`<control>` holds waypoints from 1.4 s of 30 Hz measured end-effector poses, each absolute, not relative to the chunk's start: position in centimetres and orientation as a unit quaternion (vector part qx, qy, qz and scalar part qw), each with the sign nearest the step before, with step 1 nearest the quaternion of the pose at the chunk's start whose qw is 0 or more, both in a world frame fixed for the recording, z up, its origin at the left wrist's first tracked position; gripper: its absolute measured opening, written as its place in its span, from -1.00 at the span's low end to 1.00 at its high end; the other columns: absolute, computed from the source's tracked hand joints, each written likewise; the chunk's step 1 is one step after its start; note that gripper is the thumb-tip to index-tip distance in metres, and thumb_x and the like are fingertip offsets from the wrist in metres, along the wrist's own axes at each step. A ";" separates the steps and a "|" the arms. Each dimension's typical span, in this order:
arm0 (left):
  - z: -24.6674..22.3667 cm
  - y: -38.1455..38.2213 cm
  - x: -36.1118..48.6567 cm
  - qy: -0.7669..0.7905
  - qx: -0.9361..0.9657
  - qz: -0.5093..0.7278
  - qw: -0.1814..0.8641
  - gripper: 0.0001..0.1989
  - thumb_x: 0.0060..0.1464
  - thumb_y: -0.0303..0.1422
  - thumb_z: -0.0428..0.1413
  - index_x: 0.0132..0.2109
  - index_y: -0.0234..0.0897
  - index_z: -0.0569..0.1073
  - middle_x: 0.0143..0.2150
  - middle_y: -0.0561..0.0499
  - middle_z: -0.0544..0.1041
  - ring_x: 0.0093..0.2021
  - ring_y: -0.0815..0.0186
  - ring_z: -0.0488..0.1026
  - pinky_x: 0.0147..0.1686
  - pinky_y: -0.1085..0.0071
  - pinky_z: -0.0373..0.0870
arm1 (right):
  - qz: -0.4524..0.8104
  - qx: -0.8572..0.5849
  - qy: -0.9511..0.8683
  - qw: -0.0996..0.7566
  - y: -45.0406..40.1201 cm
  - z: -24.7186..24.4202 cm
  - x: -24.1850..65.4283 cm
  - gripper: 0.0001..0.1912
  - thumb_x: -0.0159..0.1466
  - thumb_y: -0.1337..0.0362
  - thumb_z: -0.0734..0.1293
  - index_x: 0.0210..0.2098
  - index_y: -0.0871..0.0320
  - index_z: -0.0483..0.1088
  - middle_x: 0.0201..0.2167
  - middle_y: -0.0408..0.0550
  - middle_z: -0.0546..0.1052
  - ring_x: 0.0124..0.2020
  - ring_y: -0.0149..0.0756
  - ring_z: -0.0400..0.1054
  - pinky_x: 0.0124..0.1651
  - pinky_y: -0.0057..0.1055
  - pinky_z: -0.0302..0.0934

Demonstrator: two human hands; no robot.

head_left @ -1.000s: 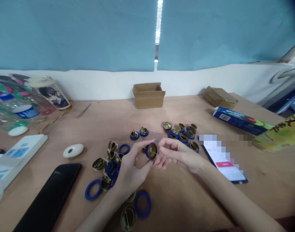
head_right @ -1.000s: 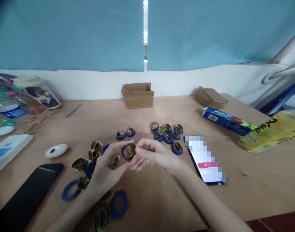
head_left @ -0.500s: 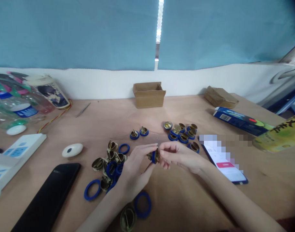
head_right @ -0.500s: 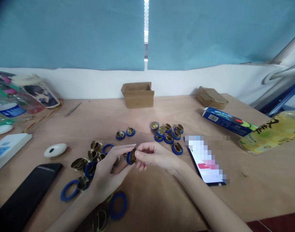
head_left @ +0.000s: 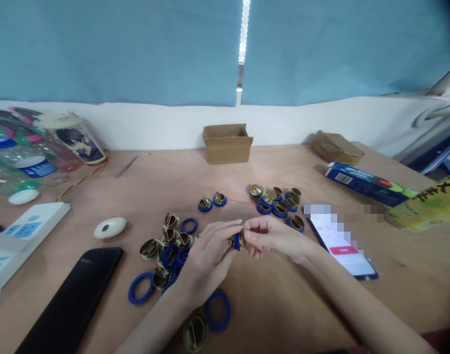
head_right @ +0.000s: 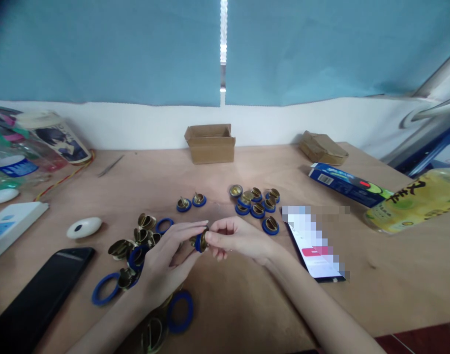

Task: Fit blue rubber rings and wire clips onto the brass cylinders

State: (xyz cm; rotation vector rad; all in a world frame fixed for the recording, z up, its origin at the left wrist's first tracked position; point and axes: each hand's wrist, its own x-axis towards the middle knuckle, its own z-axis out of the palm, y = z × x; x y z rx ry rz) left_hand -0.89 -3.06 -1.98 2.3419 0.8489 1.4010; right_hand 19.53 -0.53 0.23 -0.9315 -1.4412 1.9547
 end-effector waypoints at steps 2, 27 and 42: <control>-2.0 -3.2 -0.9 0.295 0.815 0.482 0.132 -0.54 0.10 -0.72 0.09 0.12 -0.31 0.38 0.06 -0.14 0.52 0.10 0.26 0.45 0.12 0.31 0.42 | 0.718 -0.351 -0.540 0.266 -0.6 0.5 19.4 -0.63 0.24 0.02 0.43 -0.44 0.22 0.41 -0.56 -0.19 0.46 -0.55 -0.53 0.33 -0.42 -0.57 0.25; -1.9 -3.6 -0.9 0.273 0.828 0.483 0.080 -0.49 0.11 -0.79 -0.01 0.17 -0.41 0.39 0.08 -0.15 0.49 0.14 0.31 0.44 0.21 0.42 0.39 | 0.696 -0.350 -0.571 0.258 -0.8 0.9 18.9 -0.61 0.17 -0.01 0.47 -0.39 0.21 0.40 -0.52 -0.19 0.43 -0.53 -0.50 0.31 -0.43 -0.54 0.28; -1.2 -3.5 -0.8 0.382 0.761 0.432 0.297 -0.52 0.15 -0.49 0.14 0.21 -0.22 0.33 0.08 -0.16 0.56 0.03 0.17 0.55 0.07 0.23 0.51 | 0.619 -0.383 -0.597 0.336 -1.4 1.8 18.3 -0.65 0.34 0.02 0.29 -0.42 0.16 0.35 -0.68 -0.27 0.37 -0.72 -0.55 0.14 -0.63 -0.55 0.01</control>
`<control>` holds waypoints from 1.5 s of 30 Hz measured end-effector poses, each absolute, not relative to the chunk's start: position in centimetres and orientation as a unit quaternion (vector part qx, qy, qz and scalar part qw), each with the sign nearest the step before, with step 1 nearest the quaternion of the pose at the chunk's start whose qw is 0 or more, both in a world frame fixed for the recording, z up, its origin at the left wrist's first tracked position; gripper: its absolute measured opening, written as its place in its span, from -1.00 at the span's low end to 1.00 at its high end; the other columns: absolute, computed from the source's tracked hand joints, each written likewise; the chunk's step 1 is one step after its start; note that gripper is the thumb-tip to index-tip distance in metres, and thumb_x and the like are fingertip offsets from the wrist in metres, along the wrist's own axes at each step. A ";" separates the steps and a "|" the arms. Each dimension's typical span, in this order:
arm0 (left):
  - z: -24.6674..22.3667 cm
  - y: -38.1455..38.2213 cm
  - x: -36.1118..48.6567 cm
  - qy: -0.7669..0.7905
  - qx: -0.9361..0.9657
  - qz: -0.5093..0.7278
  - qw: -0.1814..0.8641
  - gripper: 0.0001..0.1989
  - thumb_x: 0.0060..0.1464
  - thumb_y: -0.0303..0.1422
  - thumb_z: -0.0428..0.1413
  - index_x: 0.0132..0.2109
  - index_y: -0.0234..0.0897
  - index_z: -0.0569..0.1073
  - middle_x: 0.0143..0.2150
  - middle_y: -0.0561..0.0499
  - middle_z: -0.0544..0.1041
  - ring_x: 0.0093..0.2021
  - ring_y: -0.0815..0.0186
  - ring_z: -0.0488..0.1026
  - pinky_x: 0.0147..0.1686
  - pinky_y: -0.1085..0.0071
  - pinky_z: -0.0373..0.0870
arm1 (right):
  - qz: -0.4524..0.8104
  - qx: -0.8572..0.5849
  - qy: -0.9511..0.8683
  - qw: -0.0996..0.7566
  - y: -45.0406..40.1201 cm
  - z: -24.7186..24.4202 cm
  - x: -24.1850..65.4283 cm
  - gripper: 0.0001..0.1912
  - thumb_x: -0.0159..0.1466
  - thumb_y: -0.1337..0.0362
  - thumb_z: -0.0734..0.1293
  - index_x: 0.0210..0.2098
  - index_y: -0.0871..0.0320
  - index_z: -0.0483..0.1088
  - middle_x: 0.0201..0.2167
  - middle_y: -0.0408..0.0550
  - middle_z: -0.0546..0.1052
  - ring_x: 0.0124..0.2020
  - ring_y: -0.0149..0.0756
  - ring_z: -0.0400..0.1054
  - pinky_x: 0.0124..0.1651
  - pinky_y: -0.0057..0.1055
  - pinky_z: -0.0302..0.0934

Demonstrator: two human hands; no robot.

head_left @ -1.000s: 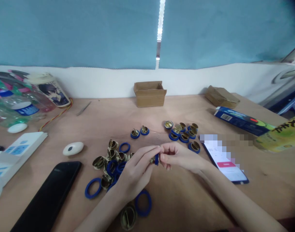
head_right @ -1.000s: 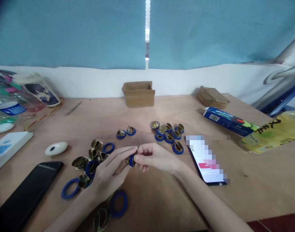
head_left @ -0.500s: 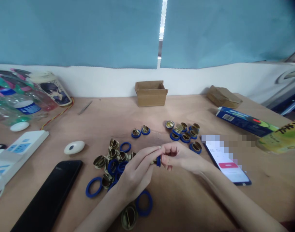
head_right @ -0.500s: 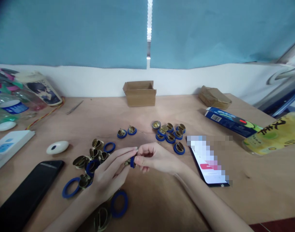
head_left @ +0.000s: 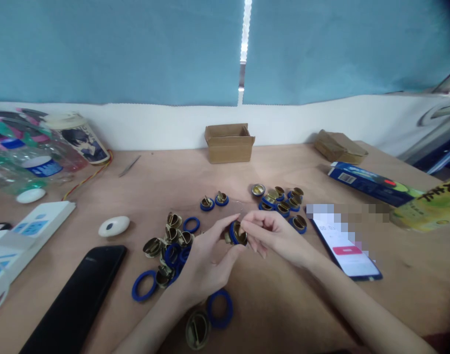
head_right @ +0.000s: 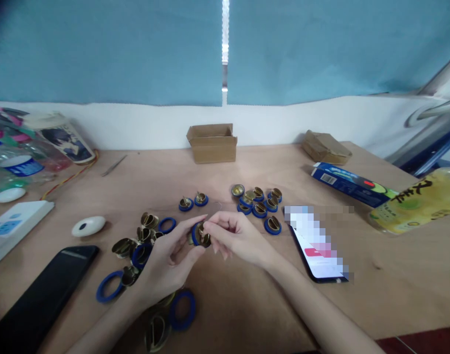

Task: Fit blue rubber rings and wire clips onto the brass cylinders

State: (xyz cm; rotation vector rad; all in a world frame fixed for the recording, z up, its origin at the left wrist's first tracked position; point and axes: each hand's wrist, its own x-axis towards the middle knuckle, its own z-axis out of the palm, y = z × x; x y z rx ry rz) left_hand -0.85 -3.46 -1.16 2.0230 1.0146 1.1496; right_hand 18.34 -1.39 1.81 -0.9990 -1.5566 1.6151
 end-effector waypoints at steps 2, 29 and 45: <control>-1.3 -3.5 -0.8 0.373 0.751 0.436 0.328 -0.55 0.18 -0.48 0.10 0.21 -0.23 0.33 0.07 -0.16 0.55 0.03 0.19 0.55 0.03 0.26 0.53 | 0.621 -0.395 -0.586 0.337 -1.5 2.0 18.1 -0.69 0.32 0.06 0.31 -0.39 0.17 0.37 -0.67 -0.26 0.39 -0.74 -0.54 0.15 -0.65 -0.56 0.02; -1.7 -3.1 -0.4 0.372 0.678 0.502 0.387 -0.59 0.10 -0.49 0.21 0.11 -0.23 0.39 0.01 -0.12 0.57 0.00 0.22 0.56 0.00 0.34 0.54 | 0.500 -0.439 -0.612 0.428 -2.2 0.8 17.1 -0.79 0.31 0.13 0.32 -0.36 0.14 0.37 -0.60 -0.22 0.38 -0.63 -0.47 0.20 -0.57 -0.49 0.07; -0.9 -3.1 -0.4 0.413 0.767 0.469 0.144 -0.60 0.06 -0.42 0.27 0.05 -0.25 0.40 -0.13 -0.06 0.54 -0.18 0.26 0.52 -0.17 0.35 0.50 | 0.659 -0.375 -0.541 0.364 -1.9 0.1 17.5 -0.64 0.33 -0.05 0.29 -0.32 0.13 0.24 -0.53 -0.28 0.16 -0.60 -0.50 -0.06 -0.55 -0.48 -0.14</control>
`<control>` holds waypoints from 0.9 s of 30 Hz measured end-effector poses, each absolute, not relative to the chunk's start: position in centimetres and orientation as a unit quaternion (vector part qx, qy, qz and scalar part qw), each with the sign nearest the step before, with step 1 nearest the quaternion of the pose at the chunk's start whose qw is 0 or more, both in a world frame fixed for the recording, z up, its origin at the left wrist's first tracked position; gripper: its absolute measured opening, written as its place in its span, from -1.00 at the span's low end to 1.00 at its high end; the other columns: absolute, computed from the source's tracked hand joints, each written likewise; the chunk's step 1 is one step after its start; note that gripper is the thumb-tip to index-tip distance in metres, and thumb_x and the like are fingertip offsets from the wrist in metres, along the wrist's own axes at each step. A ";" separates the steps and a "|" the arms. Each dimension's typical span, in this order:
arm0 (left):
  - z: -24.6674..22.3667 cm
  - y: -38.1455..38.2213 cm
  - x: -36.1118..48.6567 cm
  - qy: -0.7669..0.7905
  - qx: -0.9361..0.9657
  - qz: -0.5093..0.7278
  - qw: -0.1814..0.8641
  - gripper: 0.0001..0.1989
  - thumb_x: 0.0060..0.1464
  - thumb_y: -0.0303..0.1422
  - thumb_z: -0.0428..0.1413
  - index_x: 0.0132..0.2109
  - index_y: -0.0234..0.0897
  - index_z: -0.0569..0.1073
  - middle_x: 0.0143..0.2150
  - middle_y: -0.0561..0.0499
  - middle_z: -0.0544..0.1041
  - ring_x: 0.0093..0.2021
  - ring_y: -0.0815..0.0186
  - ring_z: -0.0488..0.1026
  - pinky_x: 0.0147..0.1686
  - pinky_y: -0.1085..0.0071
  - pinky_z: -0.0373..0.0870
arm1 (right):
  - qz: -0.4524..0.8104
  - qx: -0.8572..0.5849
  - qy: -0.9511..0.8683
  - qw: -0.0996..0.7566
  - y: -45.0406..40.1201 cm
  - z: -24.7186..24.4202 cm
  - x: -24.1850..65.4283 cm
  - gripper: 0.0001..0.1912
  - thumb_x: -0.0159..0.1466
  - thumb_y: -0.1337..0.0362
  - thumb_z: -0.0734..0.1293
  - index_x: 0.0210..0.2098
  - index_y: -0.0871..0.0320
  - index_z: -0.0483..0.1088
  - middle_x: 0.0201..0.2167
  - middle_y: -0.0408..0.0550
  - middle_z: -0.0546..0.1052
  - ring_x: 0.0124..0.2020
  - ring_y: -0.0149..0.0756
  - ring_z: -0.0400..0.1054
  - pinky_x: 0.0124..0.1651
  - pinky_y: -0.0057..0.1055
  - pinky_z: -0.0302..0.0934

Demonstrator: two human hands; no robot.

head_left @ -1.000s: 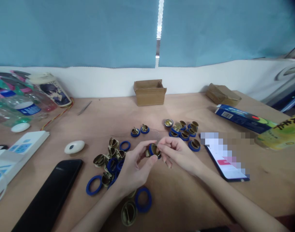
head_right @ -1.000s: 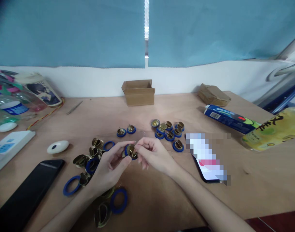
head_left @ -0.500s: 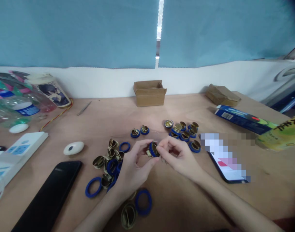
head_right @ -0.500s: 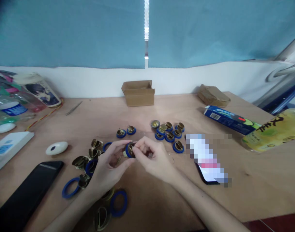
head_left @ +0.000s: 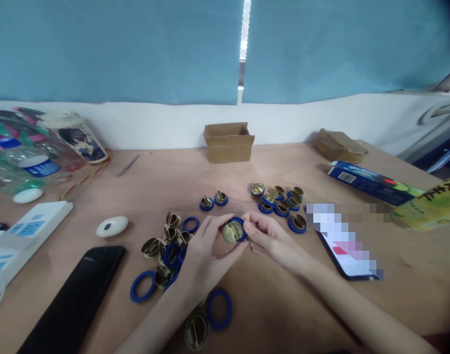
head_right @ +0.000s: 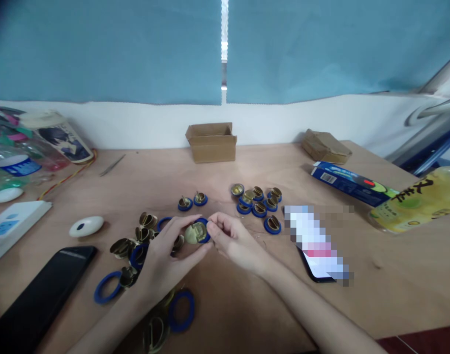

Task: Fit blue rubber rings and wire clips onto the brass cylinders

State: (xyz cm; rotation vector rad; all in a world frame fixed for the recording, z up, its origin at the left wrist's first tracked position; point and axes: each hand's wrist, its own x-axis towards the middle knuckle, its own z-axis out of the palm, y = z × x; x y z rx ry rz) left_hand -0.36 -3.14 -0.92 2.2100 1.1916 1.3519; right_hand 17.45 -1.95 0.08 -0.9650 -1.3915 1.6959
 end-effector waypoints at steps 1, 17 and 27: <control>-0.9 -3.2 -0.3 0.413 0.769 0.466 0.144 -0.61 0.06 -0.41 0.27 0.05 -0.25 0.40 -0.14 -0.06 0.53 -0.19 0.27 0.51 -0.17 0.36 0.50 | 0.704 -0.358 -0.504 0.349 -1.8 0.0 17.6 -0.62 0.29 -0.06 0.32 -0.32 0.13 0.24 -0.55 -0.31 0.13 -0.62 -0.52 -0.12 -0.57 -0.49 -0.17; -2.2 -2.9 -0.6 0.476 0.790 0.378 0.082 -0.74 0.07 -0.44 0.23 -0.07 -0.28 0.45 -0.24 -0.04 0.55 -0.21 0.16 0.50 -0.21 0.26 0.44 | 0.194 -0.472 -0.784 0.354 -2.9 -0.8 17.0 -0.91 0.37 0.32 0.22 -0.27 0.12 0.34 -0.56 -0.24 0.35 -0.56 -0.43 0.24 -0.44 -0.46 0.04; -2.1 -2.9 -0.9 0.481 0.798 0.356 0.067 -0.81 0.21 -0.42 0.12 -0.03 -0.26 0.42 -0.21 -0.05 0.54 -0.16 0.14 0.45 -0.09 0.18 0.37 | 0.089 -0.580 -0.677 0.445 0.1 1.5 21.6 -0.84 0.30 0.25 0.32 -0.40 0.15 0.41 -0.62 -0.23 0.38 -0.59 -0.43 0.22 -0.45 -0.47 0.08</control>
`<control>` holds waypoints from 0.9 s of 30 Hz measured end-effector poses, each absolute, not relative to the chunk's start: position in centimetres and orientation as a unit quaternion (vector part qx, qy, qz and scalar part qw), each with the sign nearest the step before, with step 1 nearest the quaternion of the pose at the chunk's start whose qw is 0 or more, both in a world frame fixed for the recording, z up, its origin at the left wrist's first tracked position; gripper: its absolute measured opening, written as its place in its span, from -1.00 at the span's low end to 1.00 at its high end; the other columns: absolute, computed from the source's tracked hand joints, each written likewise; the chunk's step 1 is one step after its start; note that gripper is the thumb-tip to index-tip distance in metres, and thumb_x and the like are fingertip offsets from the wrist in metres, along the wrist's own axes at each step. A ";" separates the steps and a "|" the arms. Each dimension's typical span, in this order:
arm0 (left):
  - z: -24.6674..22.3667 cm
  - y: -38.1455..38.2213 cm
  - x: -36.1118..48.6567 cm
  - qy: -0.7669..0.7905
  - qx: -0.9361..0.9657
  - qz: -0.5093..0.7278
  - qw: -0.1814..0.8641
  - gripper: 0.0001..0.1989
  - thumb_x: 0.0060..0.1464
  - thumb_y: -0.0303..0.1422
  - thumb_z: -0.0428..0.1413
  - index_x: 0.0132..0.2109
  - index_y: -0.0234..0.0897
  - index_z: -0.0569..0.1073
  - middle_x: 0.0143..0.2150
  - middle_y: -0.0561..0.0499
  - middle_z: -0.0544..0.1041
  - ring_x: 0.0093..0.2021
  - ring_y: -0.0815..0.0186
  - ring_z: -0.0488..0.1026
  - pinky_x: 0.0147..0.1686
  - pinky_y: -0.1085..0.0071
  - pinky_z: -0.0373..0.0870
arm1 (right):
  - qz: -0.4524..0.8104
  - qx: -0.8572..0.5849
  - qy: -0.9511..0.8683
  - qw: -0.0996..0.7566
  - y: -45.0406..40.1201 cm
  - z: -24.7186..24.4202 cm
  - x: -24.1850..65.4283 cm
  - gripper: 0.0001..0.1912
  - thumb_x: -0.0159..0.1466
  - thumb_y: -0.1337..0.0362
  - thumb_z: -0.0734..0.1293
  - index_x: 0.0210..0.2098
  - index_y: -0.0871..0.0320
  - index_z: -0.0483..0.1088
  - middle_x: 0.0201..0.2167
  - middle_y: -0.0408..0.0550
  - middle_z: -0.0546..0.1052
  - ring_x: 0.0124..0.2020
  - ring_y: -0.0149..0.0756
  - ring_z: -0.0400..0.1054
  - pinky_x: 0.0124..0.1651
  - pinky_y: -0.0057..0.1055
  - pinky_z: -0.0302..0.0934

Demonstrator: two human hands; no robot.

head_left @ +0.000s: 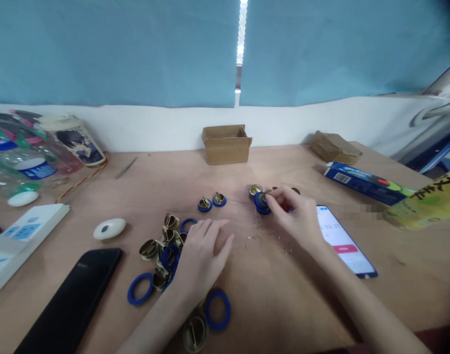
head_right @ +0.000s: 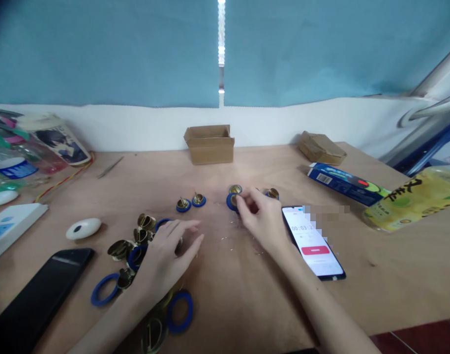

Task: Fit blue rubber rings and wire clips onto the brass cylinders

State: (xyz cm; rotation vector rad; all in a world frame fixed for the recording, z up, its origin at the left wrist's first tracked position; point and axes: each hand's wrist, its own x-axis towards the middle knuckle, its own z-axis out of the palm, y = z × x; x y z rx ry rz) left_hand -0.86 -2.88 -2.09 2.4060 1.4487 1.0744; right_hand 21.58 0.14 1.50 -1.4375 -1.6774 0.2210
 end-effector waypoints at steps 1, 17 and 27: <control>-2.1 -2.9 -0.8 0.478 0.802 0.350 0.071 -0.87 0.21 -0.44 0.10 -0.08 -0.26 0.44 -0.21 -0.05 0.54 -0.16 0.14 0.45 -0.09 0.18 0.36 | 0.086 -0.588 -0.669 0.445 0.4 1.6 22.2 -0.83 0.28 0.24 0.34 -0.42 0.15 0.42 -0.64 -0.23 0.36 -0.59 -0.42 0.20 -0.46 -0.46 0.06; -2.4 -2.4 -1.1 0.501 0.795 0.335 0.068 -0.90 0.20 -0.48 0.05 -0.25 -0.25 0.45 -0.28 -0.02 0.56 -0.22 0.16 0.44 -0.14 0.20 0.34 | 0.144 -0.520 -0.790 0.291 0.6 -2.5 18.8 -0.87 0.37 0.32 0.27 -0.25 0.10 0.47 -0.40 -0.12 0.59 -0.36 -0.28 0.48 -0.28 -0.44 0.18; -2.0 -1.6 -2.0 0.567 0.764 0.306 0.015 -0.86 0.19 -0.41 0.05 -0.21 -0.29 0.50 -0.21 -0.11 0.57 -0.11 0.05 0.42 -0.03 0.10 0.36 | 0.090 -0.562 -0.760 0.315 0.5 -2.2 18.9 -0.84 0.36 0.33 0.23 -0.14 0.13 0.44 -0.33 -0.07 0.59 -0.39 -0.26 0.46 -0.32 -0.41 0.19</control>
